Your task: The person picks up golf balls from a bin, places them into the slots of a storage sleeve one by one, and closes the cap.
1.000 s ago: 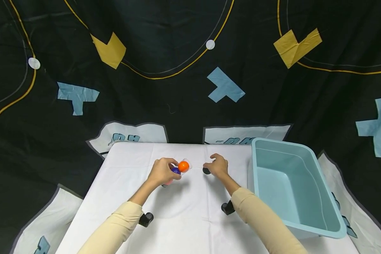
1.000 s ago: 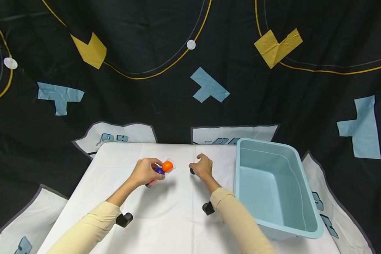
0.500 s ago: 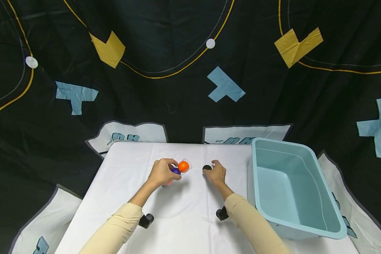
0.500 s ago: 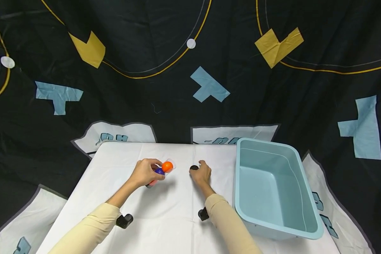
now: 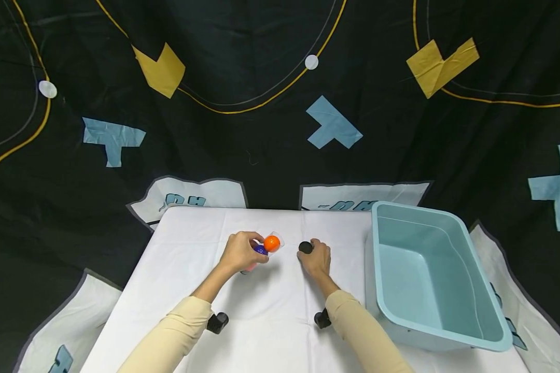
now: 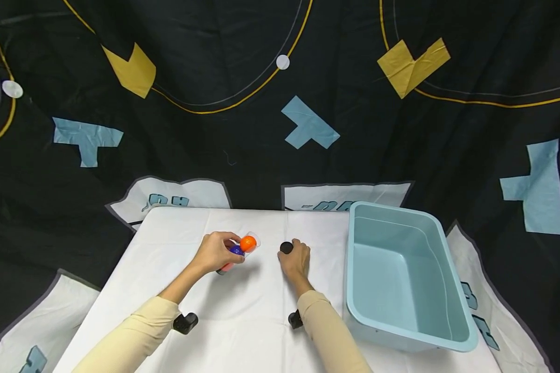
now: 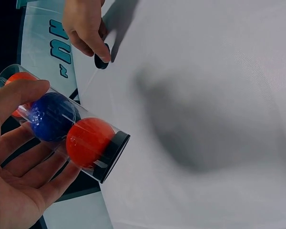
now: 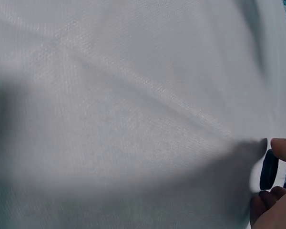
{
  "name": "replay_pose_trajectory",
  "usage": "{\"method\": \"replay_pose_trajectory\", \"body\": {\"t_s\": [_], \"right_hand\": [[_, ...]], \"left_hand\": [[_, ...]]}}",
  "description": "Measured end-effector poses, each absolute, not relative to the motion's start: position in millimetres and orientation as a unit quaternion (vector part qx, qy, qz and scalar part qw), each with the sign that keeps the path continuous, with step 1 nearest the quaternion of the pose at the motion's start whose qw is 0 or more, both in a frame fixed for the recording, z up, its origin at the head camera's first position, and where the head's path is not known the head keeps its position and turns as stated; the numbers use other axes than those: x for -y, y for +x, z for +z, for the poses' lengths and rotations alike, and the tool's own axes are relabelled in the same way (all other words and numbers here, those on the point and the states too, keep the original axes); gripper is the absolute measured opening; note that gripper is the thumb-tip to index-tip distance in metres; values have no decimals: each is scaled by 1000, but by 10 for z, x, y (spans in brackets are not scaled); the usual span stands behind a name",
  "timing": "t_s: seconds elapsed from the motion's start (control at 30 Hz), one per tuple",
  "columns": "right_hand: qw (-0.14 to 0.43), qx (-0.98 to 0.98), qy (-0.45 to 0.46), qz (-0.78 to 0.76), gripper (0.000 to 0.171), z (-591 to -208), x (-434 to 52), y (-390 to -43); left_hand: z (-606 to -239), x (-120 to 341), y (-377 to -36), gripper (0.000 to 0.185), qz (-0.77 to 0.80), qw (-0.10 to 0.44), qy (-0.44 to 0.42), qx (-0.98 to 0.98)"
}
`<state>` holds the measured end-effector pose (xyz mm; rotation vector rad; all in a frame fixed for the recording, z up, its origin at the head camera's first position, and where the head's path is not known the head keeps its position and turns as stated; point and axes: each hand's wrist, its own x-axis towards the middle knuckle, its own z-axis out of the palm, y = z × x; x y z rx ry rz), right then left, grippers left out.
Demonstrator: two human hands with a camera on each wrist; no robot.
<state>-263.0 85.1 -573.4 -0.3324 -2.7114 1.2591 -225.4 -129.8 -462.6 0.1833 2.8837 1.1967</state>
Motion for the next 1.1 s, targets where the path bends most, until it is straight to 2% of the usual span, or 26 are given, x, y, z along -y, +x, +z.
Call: {"method": "replay_pose_trajectory", "body": {"t_s": [0.2, 0.47, 0.9, 1.1], "right_hand": [[74, 904, -111, 406, 57, -5819, -903, -2650], [67, 902, -103, 414, 46, -5843, -909, -2643], [0, 937, -54, 346, 40, -5480, -915, -2591], [-15, 950, -13, 313, 34, -5192, -950, -2651]], "left_hand": [[-4630, 1283, -2249, 37, 383, 6, 56, -922], [-4627, 1279, -2259, 36, 381, 3, 57, -923], [-4740, 1238, -2258, 36, 382, 2, 56, -922], [-4759, 1162, -2280, 36, 373, 4, 52, -926]]}}
